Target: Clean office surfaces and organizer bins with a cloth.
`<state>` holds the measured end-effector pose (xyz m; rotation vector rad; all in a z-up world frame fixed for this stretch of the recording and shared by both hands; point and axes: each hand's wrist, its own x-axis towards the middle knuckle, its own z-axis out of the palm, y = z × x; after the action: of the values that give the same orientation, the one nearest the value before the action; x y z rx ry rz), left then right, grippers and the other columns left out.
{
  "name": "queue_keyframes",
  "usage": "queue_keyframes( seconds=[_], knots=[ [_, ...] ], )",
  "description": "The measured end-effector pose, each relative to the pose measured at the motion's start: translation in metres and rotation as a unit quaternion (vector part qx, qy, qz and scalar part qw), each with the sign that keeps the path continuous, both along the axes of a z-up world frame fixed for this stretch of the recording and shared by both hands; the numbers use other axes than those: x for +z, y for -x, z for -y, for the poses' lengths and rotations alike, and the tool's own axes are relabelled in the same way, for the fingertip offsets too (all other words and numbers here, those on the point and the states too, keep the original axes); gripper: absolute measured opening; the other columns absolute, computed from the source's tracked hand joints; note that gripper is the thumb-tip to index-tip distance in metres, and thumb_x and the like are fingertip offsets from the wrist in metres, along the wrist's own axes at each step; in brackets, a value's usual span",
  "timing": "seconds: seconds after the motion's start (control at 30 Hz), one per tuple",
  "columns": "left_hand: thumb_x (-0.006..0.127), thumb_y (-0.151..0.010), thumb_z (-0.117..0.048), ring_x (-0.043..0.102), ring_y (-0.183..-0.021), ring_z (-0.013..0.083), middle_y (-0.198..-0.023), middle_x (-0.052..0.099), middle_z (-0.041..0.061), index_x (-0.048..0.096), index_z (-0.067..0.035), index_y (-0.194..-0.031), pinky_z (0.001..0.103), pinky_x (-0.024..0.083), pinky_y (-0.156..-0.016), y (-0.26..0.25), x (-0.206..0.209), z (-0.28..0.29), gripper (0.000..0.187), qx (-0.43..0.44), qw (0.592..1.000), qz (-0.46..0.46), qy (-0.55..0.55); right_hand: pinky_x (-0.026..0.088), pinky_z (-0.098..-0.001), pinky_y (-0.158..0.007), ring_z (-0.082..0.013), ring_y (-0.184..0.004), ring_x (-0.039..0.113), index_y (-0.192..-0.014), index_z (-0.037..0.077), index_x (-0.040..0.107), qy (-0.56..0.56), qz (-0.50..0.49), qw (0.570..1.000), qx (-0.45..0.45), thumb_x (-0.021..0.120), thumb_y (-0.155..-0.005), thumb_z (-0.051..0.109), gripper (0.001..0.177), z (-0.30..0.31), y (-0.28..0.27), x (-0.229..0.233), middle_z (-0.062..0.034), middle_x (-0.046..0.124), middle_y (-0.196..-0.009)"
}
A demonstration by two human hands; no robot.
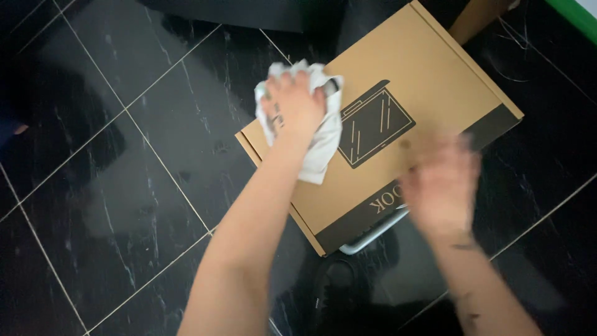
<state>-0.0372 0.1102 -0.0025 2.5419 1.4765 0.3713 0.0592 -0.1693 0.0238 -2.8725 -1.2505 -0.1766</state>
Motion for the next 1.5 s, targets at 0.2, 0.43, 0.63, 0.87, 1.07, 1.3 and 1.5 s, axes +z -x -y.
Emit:
queue_keyframes(
  seconds=[0.2, 0.43, 0.63, 0.87, 1.07, 1.3, 1.5],
  knots=[
    [0.074, -0.078, -0.037, 0.034, -0.145, 0.0433, -0.151, 0.049, 0.015, 0.061, -0.019, -0.136, 0.072, 0.033, -0.107, -0.050, -0.013, 0.037, 0.063, -0.151, 0.977, 0.073, -0.133, 0.021, -0.0629, -0.119, -0.0421, -0.148, 0.029, -0.147, 0.009, 0.052, -0.038, -0.100, 0.948, 0.300, 0.069, -0.081, 0.056, 0.082, -0.046, 0.076, 0.009, -0.0229, 0.037, -0.157],
    [0.077, -0.081, -0.040, 0.031, -0.153, 0.0363, -0.154, 0.048, 0.006, 0.068, -0.028, -0.125, 0.069, 0.036, -0.112, 0.000, 0.004, 0.050, 0.046, -0.308, 0.946, 0.087, -0.042, 0.001, -0.0802, -0.108, -0.0422, -0.146, 0.022, -0.150, 0.002, 0.042, -0.010, -0.232, 0.943, 0.237, 0.075, -0.055, 0.078, 0.126, -0.052, 0.104, 0.028, -0.0245, 0.032, -0.159],
    [0.072, -0.087, -0.036, 0.033, -0.144, 0.0432, -0.151, 0.048, 0.014, 0.063, -0.021, -0.134, 0.067, 0.038, -0.104, 0.059, -0.006, -0.001, 0.050, -0.096, 0.992, 0.011, -0.083, 0.004, -0.0835, -0.105, -0.0476, -0.148, 0.018, -0.150, 0.003, 0.039, -0.079, -0.197, 0.950, 0.229, 0.072, -0.056, 0.078, 0.125, -0.047, 0.110, 0.016, -0.0320, 0.027, -0.158],
    [0.070, -0.093, -0.026, 0.043, -0.139, 0.0423, -0.145, 0.051, 0.014, 0.057, -0.017, -0.135, 0.059, 0.045, -0.102, 0.097, -0.005, 0.011, 0.044, 0.133, 0.989, 0.047, -0.035, 0.007, -0.0845, -0.108, -0.0485, -0.151, 0.021, -0.154, 0.005, 0.040, -0.082, -0.151, 0.955, 0.241, 0.059, -0.079, 0.075, 0.105, -0.041, 0.111, 0.003, -0.0315, 0.029, -0.159],
    [0.070, -0.089, -0.016, 0.045, -0.133, 0.0443, -0.151, 0.044, 0.020, 0.050, -0.017, -0.140, 0.050, 0.049, -0.103, 0.101, -0.023, 0.028, 0.055, 0.194, 0.974, 0.108, -0.034, 0.009, -0.0835, -0.112, -0.0456, -0.156, 0.018, -0.161, 0.009, 0.039, -0.068, -0.118, 0.962, 0.238, 0.051, -0.095, 0.064, 0.087, -0.038, 0.112, -0.011, -0.0270, 0.026, -0.167],
    [0.070, -0.091, -0.016, 0.051, -0.125, 0.0456, -0.148, 0.045, 0.022, 0.046, -0.018, -0.143, 0.051, 0.050, -0.097, 0.100, -0.034, 0.054, 0.057, 0.283, 0.947, 0.150, -0.006, 0.007, -0.0843, -0.111, -0.0476, -0.156, 0.015, -0.161, 0.009, 0.038, -0.076, -0.120, 0.959, 0.245, 0.047, -0.100, 0.063, 0.082, -0.036, 0.112, -0.013, -0.0279, 0.023, -0.168],
    [0.069, -0.092, -0.019, 0.056, -0.115, 0.0464, -0.136, 0.053, 0.023, 0.047, -0.014, -0.142, 0.053, 0.050, -0.095, 0.110, -0.036, 0.070, 0.054, 0.319, 0.937, 0.136, 0.047, 0.005, -0.0841, -0.110, -0.0480, -0.156, 0.015, -0.161, 0.008, 0.038, -0.097, -0.128, 0.954, 0.254, 0.048, -0.099, 0.061, 0.082, -0.036, 0.110, -0.015, -0.0276, 0.022, -0.168]
  ],
)
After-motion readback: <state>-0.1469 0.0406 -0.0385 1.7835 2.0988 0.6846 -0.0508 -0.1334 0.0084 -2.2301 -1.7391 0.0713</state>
